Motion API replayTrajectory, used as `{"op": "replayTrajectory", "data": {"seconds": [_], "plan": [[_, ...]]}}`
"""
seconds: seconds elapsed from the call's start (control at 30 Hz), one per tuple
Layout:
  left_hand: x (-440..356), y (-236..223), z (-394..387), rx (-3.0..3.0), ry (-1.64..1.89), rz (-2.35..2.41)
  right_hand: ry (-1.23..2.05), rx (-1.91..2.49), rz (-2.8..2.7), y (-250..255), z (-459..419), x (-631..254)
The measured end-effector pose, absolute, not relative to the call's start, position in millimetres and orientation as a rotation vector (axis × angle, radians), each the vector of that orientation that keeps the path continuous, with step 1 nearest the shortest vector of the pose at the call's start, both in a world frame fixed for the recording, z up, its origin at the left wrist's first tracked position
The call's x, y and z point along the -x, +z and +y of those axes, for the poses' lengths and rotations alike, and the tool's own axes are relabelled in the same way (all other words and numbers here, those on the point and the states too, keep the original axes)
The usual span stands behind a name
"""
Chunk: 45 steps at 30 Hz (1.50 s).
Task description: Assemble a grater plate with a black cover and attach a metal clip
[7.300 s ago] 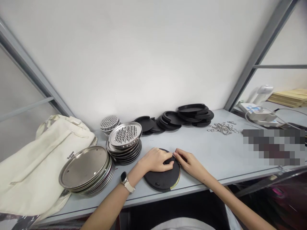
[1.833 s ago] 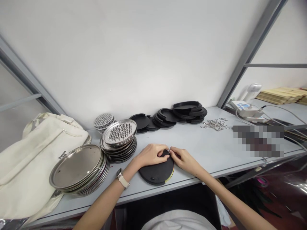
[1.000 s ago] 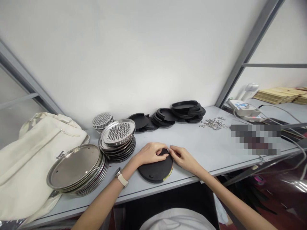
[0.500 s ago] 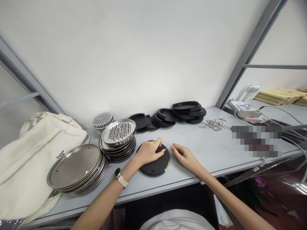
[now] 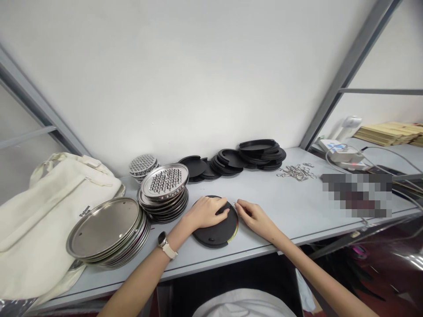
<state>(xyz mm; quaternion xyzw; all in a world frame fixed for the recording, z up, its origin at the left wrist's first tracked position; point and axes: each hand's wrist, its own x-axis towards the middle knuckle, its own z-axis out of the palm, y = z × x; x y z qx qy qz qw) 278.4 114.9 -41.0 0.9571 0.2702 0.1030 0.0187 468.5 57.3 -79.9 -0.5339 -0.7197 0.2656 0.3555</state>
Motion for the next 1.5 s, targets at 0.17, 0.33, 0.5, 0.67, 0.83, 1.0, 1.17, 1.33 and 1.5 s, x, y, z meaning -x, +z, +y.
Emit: {"op": "replayTrajectory", "data": {"seconds": [0.17, 0.33, 0.5, 0.67, 0.83, 1.0, 1.17, 1.33, 1.5], "plan": [[-280.6, -42.1, 111.6, -2.986, 0.330, 0.684, 0.656, 1.383, -1.919, -76.8, 54.8, -465.0], [-281.0, -41.9, 110.6, -2.951, 0.344, 0.674, 0.628, 1.392, -1.946, -77.3, 55.1, -465.3], [-280.9, -40.8, 110.1, -2.928, 0.307, 0.715, 0.634, 1.390, -1.953, -78.0, 55.2, -467.2], [-281.9, -40.3, 109.7, -2.905, 0.266, 0.803, 0.646, 1.381, -1.959, -77.6, 54.3, -467.5], [-282.5, -38.9, 109.3, -2.933, 0.257, 0.718, 0.658, 1.345, -1.953, -77.6, 54.2, -467.7], [-282.9, -38.9, 109.6, -2.919, 0.259, 0.698, 0.667, 1.344, -1.935, -78.7, 54.3, -468.6], [-282.7, -41.2, 110.4, -2.892, 0.280, 0.693, 0.692, 1.348, -1.931, -79.6, 54.5, -468.5], [-282.3, -42.9, 110.7, -2.874, 0.304, 0.698, 0.698, 1.350, -1.910, -78.3, 53.8, -467.1], [-282.2, -43.9, 111.0, -2.893, 0.309, 0.691, 0.692, 1.348, -1.909, -78.1, 54.0, -466.8]]}}
